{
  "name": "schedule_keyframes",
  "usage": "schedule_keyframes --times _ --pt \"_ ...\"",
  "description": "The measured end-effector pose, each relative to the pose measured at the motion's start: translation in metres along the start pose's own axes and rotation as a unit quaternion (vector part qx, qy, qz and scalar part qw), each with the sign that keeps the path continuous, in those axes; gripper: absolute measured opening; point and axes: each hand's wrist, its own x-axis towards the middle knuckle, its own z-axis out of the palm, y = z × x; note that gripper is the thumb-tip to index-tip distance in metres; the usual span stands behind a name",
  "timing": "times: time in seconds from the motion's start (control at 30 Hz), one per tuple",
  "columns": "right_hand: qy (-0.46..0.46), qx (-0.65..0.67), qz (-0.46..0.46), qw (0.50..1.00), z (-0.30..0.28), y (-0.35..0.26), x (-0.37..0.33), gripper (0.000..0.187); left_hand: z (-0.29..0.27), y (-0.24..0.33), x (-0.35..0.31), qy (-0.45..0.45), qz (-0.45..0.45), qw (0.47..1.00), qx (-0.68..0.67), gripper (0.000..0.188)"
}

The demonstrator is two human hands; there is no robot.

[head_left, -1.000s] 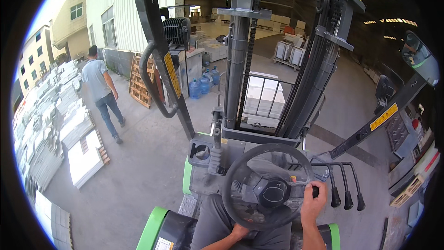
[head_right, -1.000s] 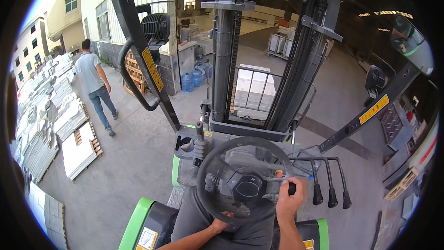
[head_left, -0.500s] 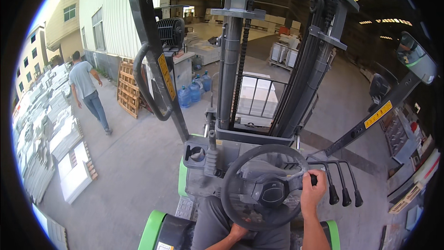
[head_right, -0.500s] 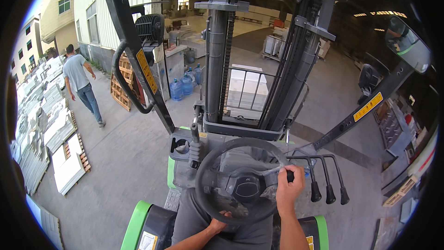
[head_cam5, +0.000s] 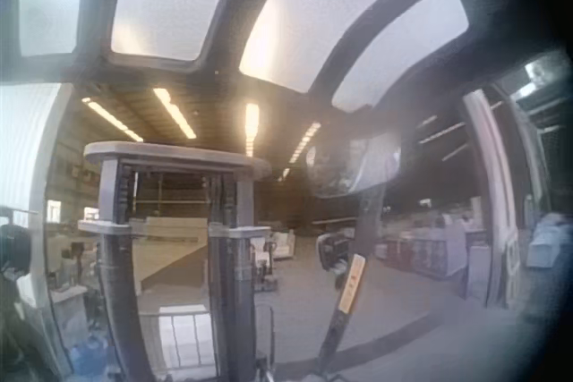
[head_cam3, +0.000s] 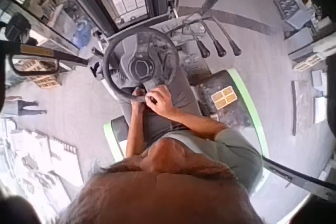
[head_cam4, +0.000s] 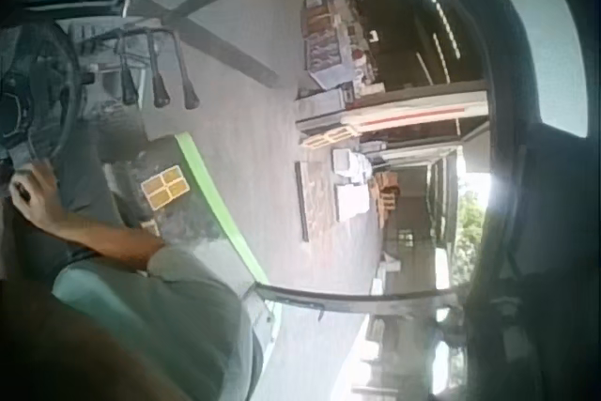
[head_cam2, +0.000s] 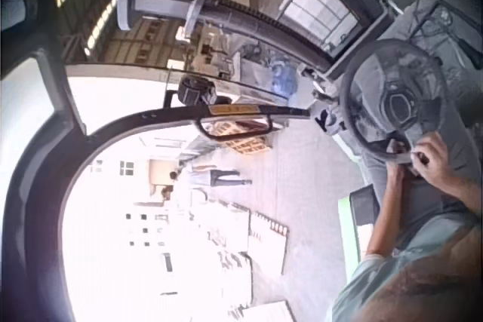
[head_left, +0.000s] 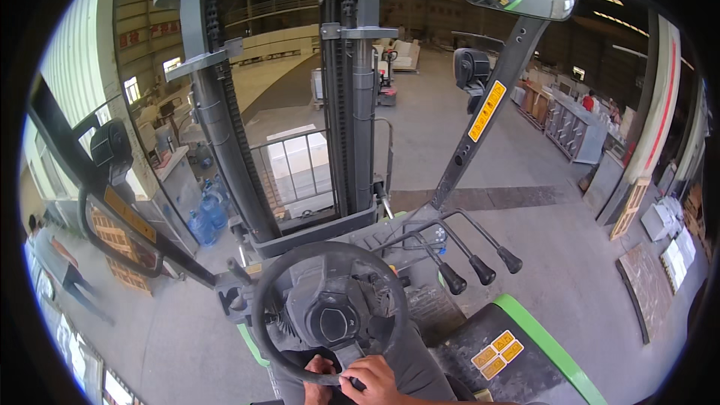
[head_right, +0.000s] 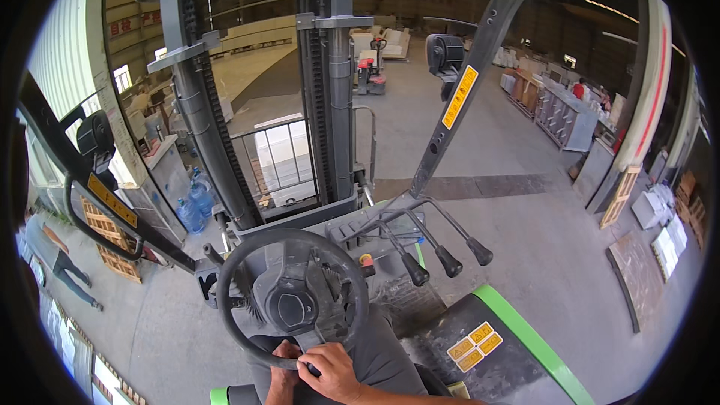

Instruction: The person operates a forklift inside a warehouse, steering and maneuvering around stacks of pallets and materials. They drive forward and reverse, adjusting direction to navigate the space.

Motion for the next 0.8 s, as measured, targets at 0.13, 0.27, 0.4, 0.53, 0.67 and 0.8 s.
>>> schedule_keyframes --times 0.13,0.27,0.4,0.53,0.67,0.8 --pt "-0.004 0.056 -0.037 0.998 -0.009 0.005 0.013 0.018 -0.011 0.064 0.004 0.092 0.080 0.990 -0.075 0.048" --pt "0.009 0.029 -0.026 0.999 -0.017 0.005 0.015 0.019 0.006 0.134 0.021 0.141 0.181 0.973 0.026 0.057" --pt "0.006 0.041 -0.003 0.999 -0.010 -0.003 0.005 0.020 0.000 0.170 0.038 0.166 0.223 0.958 0.074 0.056" --pt "-0.002 0.051 -0.003 0.999 -0.008 -0.011 0.004 0.019 0.007 0.191 0.038 0.109 0.190 0.967 0.132 0.035" --pt "-0.004 0.049 -0.005 0.999 -0.002 -0.013 -0.001 0.019 0.003 0.188 0.043 0.173 0.219 0.943 0.181 0.042" --pt "-0.005 0.049 -0.019 0.999 0.002 -0.017 -0.003 0.019 0.004 0.187 0.039 0.180 0.227 0.942 0.169 0.041"
